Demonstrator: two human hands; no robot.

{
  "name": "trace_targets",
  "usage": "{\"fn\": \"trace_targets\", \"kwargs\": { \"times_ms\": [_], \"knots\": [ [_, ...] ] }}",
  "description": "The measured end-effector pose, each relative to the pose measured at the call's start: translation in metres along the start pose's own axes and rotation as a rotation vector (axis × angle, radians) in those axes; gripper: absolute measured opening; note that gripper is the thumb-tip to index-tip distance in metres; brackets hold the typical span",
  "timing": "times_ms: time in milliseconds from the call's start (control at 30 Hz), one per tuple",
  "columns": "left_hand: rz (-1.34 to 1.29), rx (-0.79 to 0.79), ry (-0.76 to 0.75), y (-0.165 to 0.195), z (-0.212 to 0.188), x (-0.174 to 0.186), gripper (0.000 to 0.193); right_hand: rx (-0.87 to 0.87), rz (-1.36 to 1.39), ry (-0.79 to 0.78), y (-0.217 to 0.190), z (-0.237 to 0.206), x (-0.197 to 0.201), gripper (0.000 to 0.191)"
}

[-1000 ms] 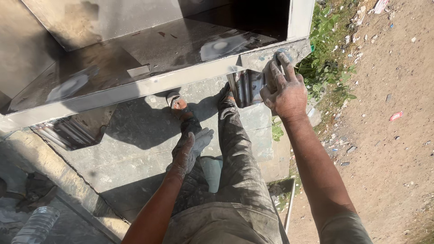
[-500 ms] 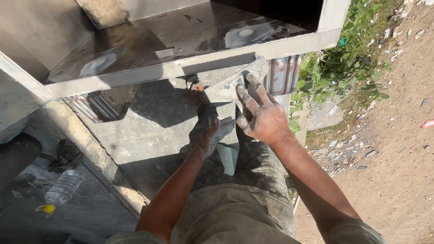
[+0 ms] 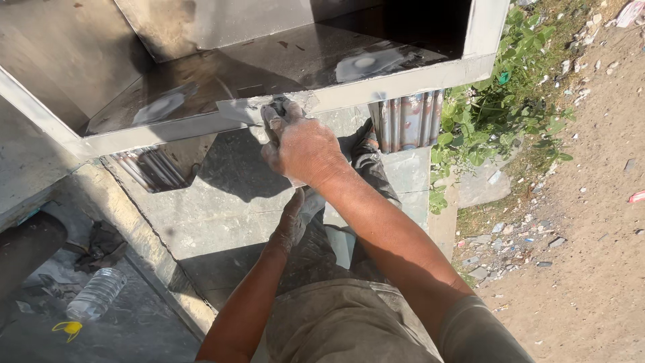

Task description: The person smooths the edges of a stainless steel cabinet using a sanding block. They then mix a putty-like substance in a tray and apply it to the edges of the cabinet.

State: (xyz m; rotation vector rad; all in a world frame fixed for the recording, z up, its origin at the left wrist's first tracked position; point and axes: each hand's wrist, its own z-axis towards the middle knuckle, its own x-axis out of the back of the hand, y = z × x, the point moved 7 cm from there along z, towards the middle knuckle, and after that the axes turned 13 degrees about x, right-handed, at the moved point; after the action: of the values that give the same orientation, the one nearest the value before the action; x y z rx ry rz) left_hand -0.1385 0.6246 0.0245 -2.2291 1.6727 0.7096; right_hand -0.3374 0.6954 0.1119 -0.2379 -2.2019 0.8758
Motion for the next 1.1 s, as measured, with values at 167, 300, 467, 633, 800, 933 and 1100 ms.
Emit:
{"fn": "trace_targets", "kwargs": {
  "times_ms": [167,300,467,633,800,933,1100],
  "knots": [
    [0.026,-0.036,0.004,0.015,0.01,-0.016,0.088,0.154,0.106,0.148,-0.037,0.01,-0.017,0.069],
    [0.037,-0.035,0.006,0.016,0.011,-0.019,0.089,0.145,-0.002,0.211,-0.046,0.031,-0.039,0.069],
    [0.015,-0.008,0.029,0.008,0.003,-0.002,0.091,-0.129,-0.128,0.03,0.053,0.02,-0.022,0.046],
    [-0.019,-0.069,-0.053,0.016,0.02,-0.016,0.092,-0.353,-0.144,0.276,0.154,-0.057,0.066,0.064],
    [-0.087,-0.161,-0.233,0.044,0.053,-0.083,0.09,-0.098,0.043,0.453,0.135,-0.191,0.104,0.071],
    [-0.32,-0.183,-0.419,0.052,0.061,-0.173,0.092,0.056,1.09,0.636,0.127,-0.298,0.055,0.052],
    [-0.735,-0.033,-0.522,0.058,0.058,-0.268,0.098,-0.209,1.867,0.695,0.179,-0.36,-0.031,0.057]
  ]
}}
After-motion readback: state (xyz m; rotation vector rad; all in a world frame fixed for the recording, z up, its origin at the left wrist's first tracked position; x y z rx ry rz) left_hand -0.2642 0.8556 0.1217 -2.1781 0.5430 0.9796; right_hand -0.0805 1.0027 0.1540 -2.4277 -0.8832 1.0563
